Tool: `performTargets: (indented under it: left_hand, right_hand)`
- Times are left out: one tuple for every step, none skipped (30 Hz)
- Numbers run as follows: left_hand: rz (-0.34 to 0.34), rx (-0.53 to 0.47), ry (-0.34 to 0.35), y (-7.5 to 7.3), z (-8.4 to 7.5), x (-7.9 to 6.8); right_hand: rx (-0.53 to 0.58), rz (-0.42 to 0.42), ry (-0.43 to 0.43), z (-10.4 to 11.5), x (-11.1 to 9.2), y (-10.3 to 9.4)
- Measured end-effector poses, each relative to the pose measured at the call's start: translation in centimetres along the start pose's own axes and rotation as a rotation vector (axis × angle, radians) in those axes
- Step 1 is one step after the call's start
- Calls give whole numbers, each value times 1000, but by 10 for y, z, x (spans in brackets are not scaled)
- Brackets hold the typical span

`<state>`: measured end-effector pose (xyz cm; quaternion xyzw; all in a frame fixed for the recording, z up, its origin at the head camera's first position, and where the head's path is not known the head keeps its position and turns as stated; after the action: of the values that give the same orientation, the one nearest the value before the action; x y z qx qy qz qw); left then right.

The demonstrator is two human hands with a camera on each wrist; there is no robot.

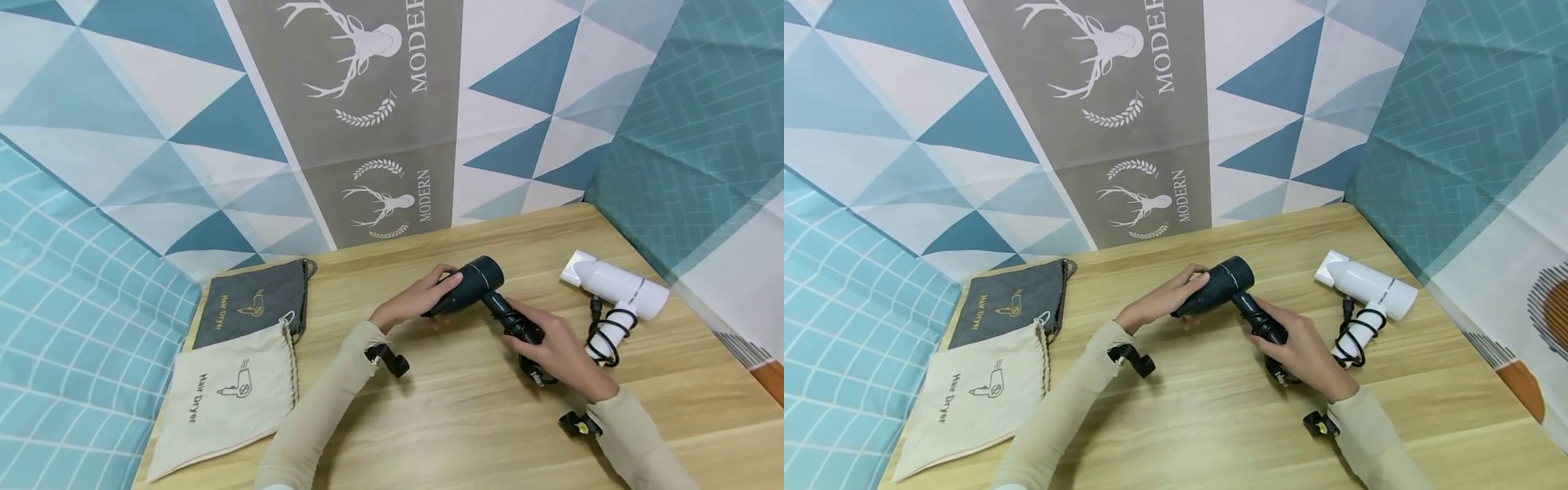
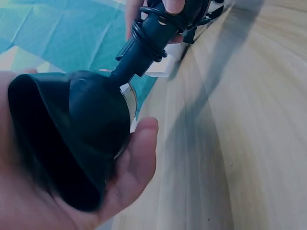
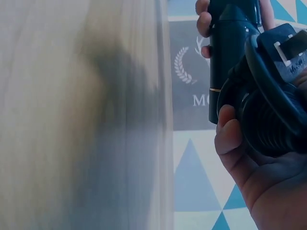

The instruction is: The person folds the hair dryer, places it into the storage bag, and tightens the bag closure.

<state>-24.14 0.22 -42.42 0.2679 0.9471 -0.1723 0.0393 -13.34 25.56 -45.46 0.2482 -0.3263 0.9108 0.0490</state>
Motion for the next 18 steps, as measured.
performTargets:
  left_hand:
    - [-4, -8, -8, -1, 0, -1]
    - [-7, -15, -14, -1, 1, -2]
    - [-12, -17, -20, -1, 1, -4]
    - [-16, -21, -28, -1, 2, -5]
    - [-18, -30, -41, -1, 3, -6]
    - [-13, -49, -56, 0, 3, -8]
    - [-6, -78, -73, 0, 4, -10]
    - [4, -110, -89, 1, 4, -12]
    - [15, -147, -108, 1, 4, -15]
    - [31, -193, -132, 2, 4, -17]
    - [43, -233, -149, 2, 3, -19]
    - [57, -273, -165, 2, 3, -21]
    - [65, -303, -180, 1, 3, -22]
    - [69, -327, -194, 1, 3, -23]
    - [67, -349, -204, 1, 4, -24]
    - [61, -365, -210, 1, 5, -26]
    - [48, -373, -210, 1, 7, -27]
    - [32, -377, -209, 1, 8, -30]
  right_hand:
    - [9, 9, 2, 1, 0, 1]
    - [18, 18, 4, 3, -1, 3]
    - [29, 32, 7, 5, -2, 4]
    - [39, 47, 7, 7, -3, 5]
    - [48, 60, 3, 9, -4, 6]
    - [60, 70, 0, 11, -5, 7]
    - [71, 79, -3, 12, -6, 7]
    - [81, 83, -10, 14, -8, 7]
    - [92, 85, -18, 15, -8, 7]
    - [101, 82, -29, 17, -9, 7]
    - [114, 83, -39, 19, -9, 7]
    - [124, 87, -51, 20, -8, 7]
    - [136, 97, -63, 21, -8, 8]
    - [147, 108, -75, 23, -8, 9]
    - [157, 117, -83, 24, -8, 10]
    - [169, 127, -84, 25, -8, 11]
    - [181, 135, -78, 26, -8, 13]
    - [194, 137, -66, 26, -8, 14]
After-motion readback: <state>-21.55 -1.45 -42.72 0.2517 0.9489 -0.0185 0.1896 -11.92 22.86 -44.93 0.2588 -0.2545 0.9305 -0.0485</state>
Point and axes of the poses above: each hand's wrist, its own x-axis towards the middle knuckle, its own y-axis out of the palm, z = x × y, the point moved 2 cm from there along x, towards the middle knuckle, and after that the axes turned 13 degrees about -z, right-handed, at the moved point
